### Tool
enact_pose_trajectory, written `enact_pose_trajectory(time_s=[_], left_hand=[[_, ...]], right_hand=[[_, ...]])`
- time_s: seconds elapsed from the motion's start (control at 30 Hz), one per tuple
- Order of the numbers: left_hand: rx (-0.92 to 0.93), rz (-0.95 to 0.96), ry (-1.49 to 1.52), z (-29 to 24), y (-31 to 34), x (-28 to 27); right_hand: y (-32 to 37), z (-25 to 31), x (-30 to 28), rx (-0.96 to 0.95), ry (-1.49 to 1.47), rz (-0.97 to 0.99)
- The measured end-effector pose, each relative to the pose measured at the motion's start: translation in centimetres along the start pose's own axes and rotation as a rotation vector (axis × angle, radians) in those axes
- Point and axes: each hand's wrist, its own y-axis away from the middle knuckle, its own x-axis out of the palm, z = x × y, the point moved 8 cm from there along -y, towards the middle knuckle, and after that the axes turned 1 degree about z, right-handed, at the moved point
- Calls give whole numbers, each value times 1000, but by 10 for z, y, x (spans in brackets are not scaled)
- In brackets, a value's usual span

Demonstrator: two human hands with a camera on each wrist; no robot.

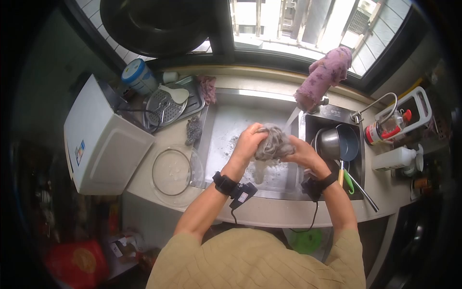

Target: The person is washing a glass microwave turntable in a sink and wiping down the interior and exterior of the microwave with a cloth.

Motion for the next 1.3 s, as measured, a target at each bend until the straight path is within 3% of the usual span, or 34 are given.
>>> enact_pose_trajectory(time_s=[0.03,0.1,0.13,0.17,0.23,0.27,0.3,0.33,0.37,0.4,0.53,0.63,0.67,0.7,0.77,0.8,0.87,0.9,0.97,1.03,1.1,1.13,1.17,1.23,1.3], left_hand=[[-1,19,2,-5,2,5],[41,170,-62,-11,6,25],[97,201,-91,-17,6,30],[95,219,-89,-21,5,32],[320,249,-260,-47,7,34],[306,242,-316,-51,8,31],[305,246,-316,-48,8,26],[262,201,-315,-39,4,16],[219,155,-314,-29,1,6],[94,107,-201,-15,-1,-4],[106,-92,-157,17,8,-32],[-248,-309,-213,47,28,-51],[-351,-283,-10,47,41,-39],[-355,-278,-10,43,43,-31],[-575,-254,499,61,50,-2],[-576,-249,502,62,46,2],[-644,17,741,66,36,32],[-643,21,744,81,28,32],[-365,124,774,101,1,28],[-377,171,782,106,7,25],[-348,82,860,105,10,18],[-489,-108,944,107,15,12],[-511,-180,965,100,22,9],[-437,-152,962,83,30,12],[-417,-77,982,86,30,15]], right_hand=[[1,5,0,11,1,-15],[6,41,-10,-303,-432,-182],[-5,40,-4,-302,-354,-93],[-10,35,2,-317,-459,-46],[-9,39,2,-205,-375,3],[-7,43,-3,-202,-376,-4],[-6,35,-10,-47,-117,-64],[-5,25,-18,108,142,-121],[-8,13,-24,83,-2,-273],[-13,3,-25,46,-180,-304],[3,37,-31,-18,-646,-357],[19,68,-49,-79,-702,-402],[22,74,-51,-77,-702,-408],[23,82,-51,-79,-608,-382],[19,88,-42,-98,-409,-326],[23,99,-36,-108,-423,-282],[30,105,-18,-131,-504,-180],[33,105,-11,-172,-623,-179],[44,108,-5,-193,-852,-165],[47,92,-10,-169,-970,-206],[41,60,-23,-90,-1186,-247],[35,41,-27,-49,-1269,-282],[29,19,-28,-7,-1359,-321],[14,-20,-10,174,-1355,-320],[-8,-42,24,119,-1467,-233]])
